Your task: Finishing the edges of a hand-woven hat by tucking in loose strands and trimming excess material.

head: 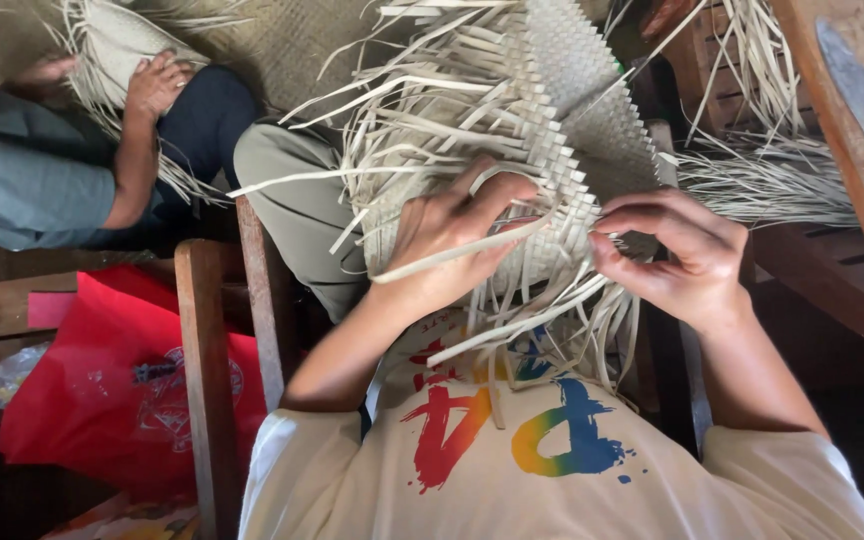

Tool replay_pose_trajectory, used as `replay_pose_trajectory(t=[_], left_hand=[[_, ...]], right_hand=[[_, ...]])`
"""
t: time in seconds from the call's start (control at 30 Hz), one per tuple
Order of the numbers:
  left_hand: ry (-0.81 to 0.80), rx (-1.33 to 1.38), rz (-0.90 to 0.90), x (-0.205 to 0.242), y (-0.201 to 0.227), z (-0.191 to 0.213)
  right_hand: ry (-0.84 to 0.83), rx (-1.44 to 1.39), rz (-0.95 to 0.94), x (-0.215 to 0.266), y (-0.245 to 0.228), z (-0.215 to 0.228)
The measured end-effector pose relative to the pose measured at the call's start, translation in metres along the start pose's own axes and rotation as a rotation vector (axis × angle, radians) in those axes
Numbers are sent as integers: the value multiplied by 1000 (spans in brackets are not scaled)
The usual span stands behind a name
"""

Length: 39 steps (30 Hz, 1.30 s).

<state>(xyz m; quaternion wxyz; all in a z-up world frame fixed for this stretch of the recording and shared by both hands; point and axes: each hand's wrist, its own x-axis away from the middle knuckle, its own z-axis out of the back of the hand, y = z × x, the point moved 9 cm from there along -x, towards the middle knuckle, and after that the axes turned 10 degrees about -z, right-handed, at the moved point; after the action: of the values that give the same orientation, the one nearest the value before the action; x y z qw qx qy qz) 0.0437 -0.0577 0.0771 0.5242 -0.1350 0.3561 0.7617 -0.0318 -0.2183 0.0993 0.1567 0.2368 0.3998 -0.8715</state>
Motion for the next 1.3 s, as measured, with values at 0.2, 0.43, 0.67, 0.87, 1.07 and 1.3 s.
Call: replay_pose_trajectory(t=[0.2,0.43,0.67,0.87,1.07,1.3], left_hand=[[-130,-145,1,7,7,-23],[-62,-84,-14,-3,16,-22],[-104,-52,103,-7,16,-27],[-1,20,167,-24,21,-25],[-60,126,145,-17,17,-42],[-30,51,74,-18,24,-36]], right_hand=[[-21,16,-7,2,2,-5],[57,110,-15,11,12,-4],[81,-380,-496,30,70,-17],[54,-451,-654,29,72,-12],[-36,-631,-730,38,82,-15],[-11,-619,-719,51,97,-14]])
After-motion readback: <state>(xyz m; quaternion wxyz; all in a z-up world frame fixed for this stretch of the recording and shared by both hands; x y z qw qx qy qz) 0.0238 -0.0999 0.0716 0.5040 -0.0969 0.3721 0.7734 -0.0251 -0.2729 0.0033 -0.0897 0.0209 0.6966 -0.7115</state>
